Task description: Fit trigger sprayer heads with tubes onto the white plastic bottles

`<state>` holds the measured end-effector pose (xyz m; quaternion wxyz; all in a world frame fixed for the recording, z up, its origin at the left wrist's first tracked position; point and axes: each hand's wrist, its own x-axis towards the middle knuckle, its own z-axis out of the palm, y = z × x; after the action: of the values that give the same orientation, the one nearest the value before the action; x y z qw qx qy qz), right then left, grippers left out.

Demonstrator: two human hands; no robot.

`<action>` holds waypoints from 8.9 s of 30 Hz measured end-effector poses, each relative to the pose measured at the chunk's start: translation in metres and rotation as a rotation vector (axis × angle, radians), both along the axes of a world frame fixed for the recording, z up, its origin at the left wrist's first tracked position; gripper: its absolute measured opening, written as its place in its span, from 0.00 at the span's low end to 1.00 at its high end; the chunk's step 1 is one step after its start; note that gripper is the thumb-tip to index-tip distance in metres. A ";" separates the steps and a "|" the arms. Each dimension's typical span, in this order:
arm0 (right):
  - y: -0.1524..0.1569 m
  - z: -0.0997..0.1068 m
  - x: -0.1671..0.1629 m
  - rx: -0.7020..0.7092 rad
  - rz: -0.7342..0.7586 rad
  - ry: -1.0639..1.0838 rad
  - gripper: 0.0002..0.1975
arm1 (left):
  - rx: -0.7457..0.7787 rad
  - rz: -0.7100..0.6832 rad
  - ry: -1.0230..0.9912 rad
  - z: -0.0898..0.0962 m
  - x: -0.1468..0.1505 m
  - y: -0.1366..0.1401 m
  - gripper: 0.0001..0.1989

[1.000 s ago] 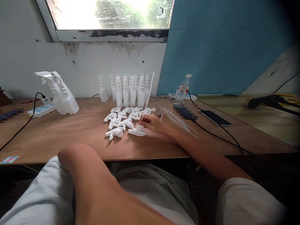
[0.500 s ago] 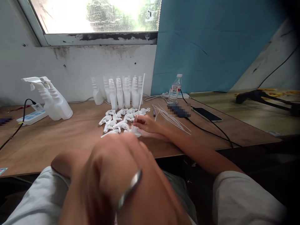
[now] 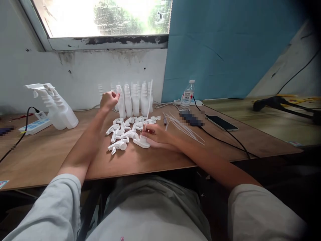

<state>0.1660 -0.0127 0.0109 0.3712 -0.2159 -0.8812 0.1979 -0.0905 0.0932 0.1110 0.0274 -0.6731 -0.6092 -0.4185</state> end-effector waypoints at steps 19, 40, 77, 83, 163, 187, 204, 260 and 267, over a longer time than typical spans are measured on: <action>-0.003 0.003 -0.001 -0.358 0.106 -0.038 0.21 | -0.149 0.211 -0.018 -0.068 -0.032 0.047 0.10; 0.012 0.004 0.006 -0.560 -0.097 0.166 0.34 | 0.284 0.011 0.111 -0.080 -0.091 0.049 0.03; 0.028 0.112 -0.007 -0.294 -0.014 0.801 0.20 | -0.140 -0.785 -0.283 -0.079 0.049 -0.112 0.16; 0.022 0.091 -0.014 -0.396 0.053 0.693 0.25 | -0.170 -0.814 -0.057 -0.080 0.047 -0.115 0.19; 0.005 0.083 -0.024 -0.385 0.141 0.710 0.24 | 0.379 -0.759 -0.089 0.048 0.074 -0.111 0.04; -0.004 0.098 -0.031 -0.139 -0.437 0.496 0.11 | -0.123 -0.802 -0.395 -0.072 0.045 -0.112 0.21; 0.019 0.113 0.023 -0.059 -0.107 0.680 0.26 | 0.246 -0.349 -0.101 -0.035 0.010 -0.095 0.28; 0.082 -0.001 0.064 0.111 -0.585 -0.480 0.12 | 0.305 0.343 -0.142 -0.072 -0.115 -0.033 0.18; 0.087 -0.013 0.065 0.039 -0.589 -0.642 0.17 | 0.069 -0.815 0.314 -0.083 -0.003 -0.072 0.16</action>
<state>0.2313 0.0744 -0.0018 0.1232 -0.5018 -0.8561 -0.0102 -0.0934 0.0215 0.0278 -0.0251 -0.9125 -0.2681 -0.3078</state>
